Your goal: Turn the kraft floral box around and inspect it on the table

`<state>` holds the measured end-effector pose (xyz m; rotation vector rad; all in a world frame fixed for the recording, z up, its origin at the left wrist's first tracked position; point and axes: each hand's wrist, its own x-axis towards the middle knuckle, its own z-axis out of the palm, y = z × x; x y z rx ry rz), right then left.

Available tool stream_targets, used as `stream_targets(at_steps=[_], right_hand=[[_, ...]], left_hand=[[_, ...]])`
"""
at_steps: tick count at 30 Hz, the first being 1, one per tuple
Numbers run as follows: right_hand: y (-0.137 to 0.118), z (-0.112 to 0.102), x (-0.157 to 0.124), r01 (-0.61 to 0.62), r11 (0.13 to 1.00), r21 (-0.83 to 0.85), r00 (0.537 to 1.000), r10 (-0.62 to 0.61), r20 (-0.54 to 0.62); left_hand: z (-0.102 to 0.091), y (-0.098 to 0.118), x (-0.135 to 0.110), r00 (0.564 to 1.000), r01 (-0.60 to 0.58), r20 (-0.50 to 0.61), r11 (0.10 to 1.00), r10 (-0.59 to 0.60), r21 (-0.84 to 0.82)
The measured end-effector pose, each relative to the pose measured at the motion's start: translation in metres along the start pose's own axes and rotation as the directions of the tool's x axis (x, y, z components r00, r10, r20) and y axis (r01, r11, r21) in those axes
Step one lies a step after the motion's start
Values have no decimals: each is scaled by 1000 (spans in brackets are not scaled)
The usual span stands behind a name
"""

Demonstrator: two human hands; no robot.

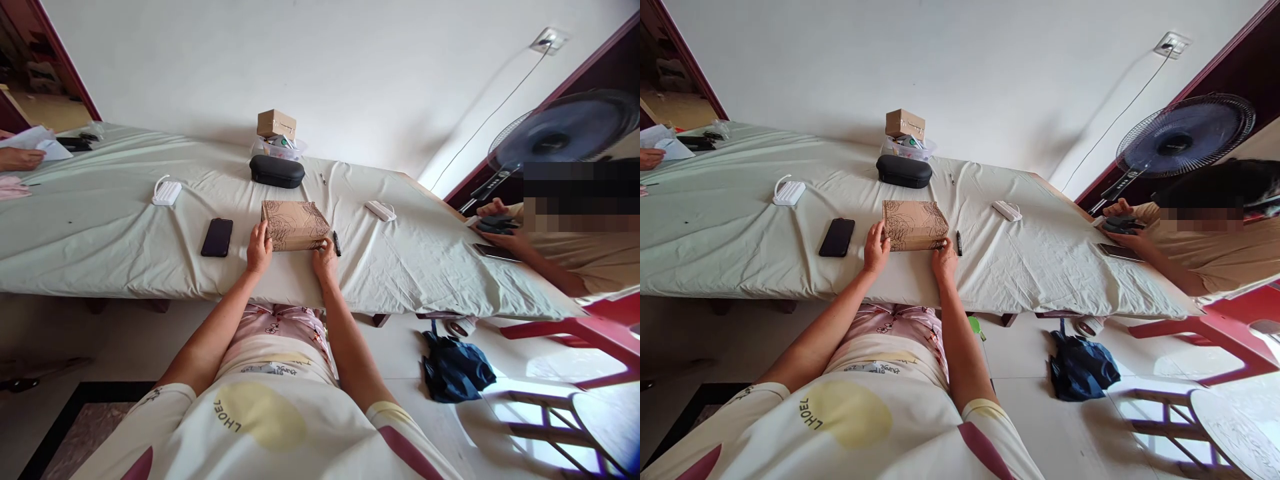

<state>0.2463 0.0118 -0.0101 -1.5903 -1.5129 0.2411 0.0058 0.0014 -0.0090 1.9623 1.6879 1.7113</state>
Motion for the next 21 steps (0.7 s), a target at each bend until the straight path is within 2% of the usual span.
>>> stream_targets(at_steps=[4, 6, 8, 11, 15, 18, 21], right_hand=[[-9, -1, -5, -11, 997, -71, 999, 13, 39], [-13, -1, -7, -10, 994, -110, 998, 16, 56], [-16, -2, -9, -4, 989, -150, 998, 13, 56], [-20, -4, -13, 29, 984, -174, 1000, -26, 17], [-29, -4, -20, 130, 983, -127, 989, -138, -60], [-36, -3, -24, 167, 977, -134, 979, -180, -97], [-39, -2, -26, 144, 979, -141, 980, -161, -117]], left_hand=[[3, -4, -3, 981, 148, 107, 978, -164, 148], [4, -5, -4, 970, 147, 156, 960, -187, 238], [6, -4, -6, 971, 124, 169, 958, -171, 258], [8, -1, -6, 982, 98, 141, 980, -123, 172], [6, 8, -6, 997, 63, 30, 995, -65, 74], [4, 16, -7, 998, 65, -26, 994, -63, 91], [4, 22, -9, 994, 104, -32, 987, -101, 120]])
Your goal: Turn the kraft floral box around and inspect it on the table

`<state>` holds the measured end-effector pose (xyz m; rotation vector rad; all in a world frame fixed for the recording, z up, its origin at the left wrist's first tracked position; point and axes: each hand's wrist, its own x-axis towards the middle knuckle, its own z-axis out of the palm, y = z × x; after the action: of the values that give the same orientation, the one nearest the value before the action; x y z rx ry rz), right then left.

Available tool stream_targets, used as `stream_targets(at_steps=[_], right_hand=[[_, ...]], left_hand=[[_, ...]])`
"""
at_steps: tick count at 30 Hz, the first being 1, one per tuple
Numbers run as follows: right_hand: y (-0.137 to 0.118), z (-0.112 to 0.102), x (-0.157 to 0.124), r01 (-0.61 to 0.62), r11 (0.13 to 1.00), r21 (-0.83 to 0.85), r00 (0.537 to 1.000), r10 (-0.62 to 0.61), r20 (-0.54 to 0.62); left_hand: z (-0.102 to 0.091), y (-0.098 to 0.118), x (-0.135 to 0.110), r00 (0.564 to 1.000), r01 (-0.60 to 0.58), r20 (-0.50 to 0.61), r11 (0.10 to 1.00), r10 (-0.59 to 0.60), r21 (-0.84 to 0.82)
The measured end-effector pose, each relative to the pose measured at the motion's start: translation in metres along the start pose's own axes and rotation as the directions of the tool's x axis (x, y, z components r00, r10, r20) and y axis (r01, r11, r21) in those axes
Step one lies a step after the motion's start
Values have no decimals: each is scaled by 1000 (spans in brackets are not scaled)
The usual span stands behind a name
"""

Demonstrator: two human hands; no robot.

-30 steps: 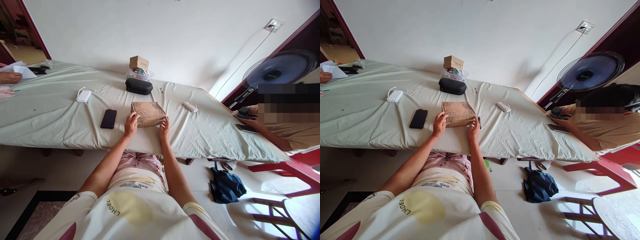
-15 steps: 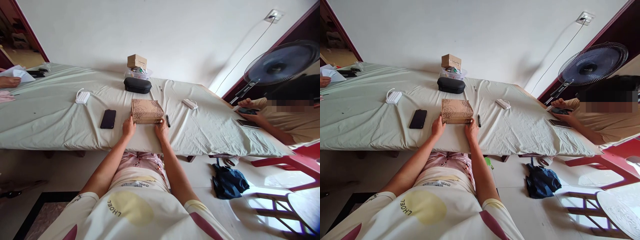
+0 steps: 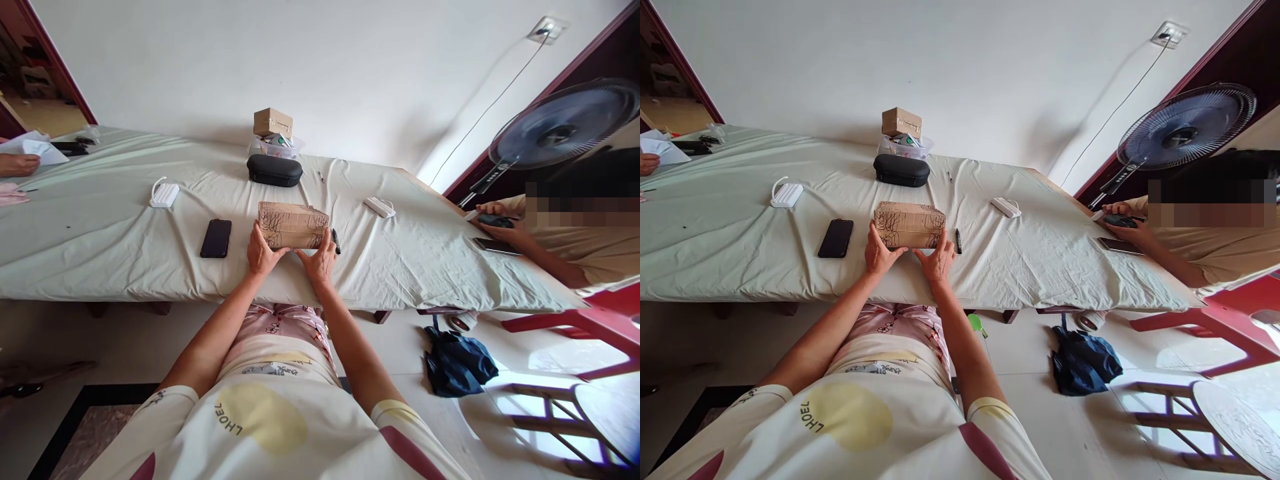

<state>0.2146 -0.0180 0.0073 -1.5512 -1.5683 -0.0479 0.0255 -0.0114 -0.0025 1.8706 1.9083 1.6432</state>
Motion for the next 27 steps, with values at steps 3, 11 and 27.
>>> stream_targets(at_steps=[3, 11, 27], right_hand=[[2, 1, 0, -11, 1000, 12, 1000, 11, -14], [17, 3, 7, 44, 973, 227, 997, -28, -71], [32, 11, 13, 11, 875, 484, 998, 24, -65]], left_hand=[[0, 2, 0, 1000, 14, 3, 1000, -14, -2], [-8, -8, 6, 999, 21, -35, 999, -22, -33], [-6, -27, 13, 984, -13, -179, 995, -5, -100]])
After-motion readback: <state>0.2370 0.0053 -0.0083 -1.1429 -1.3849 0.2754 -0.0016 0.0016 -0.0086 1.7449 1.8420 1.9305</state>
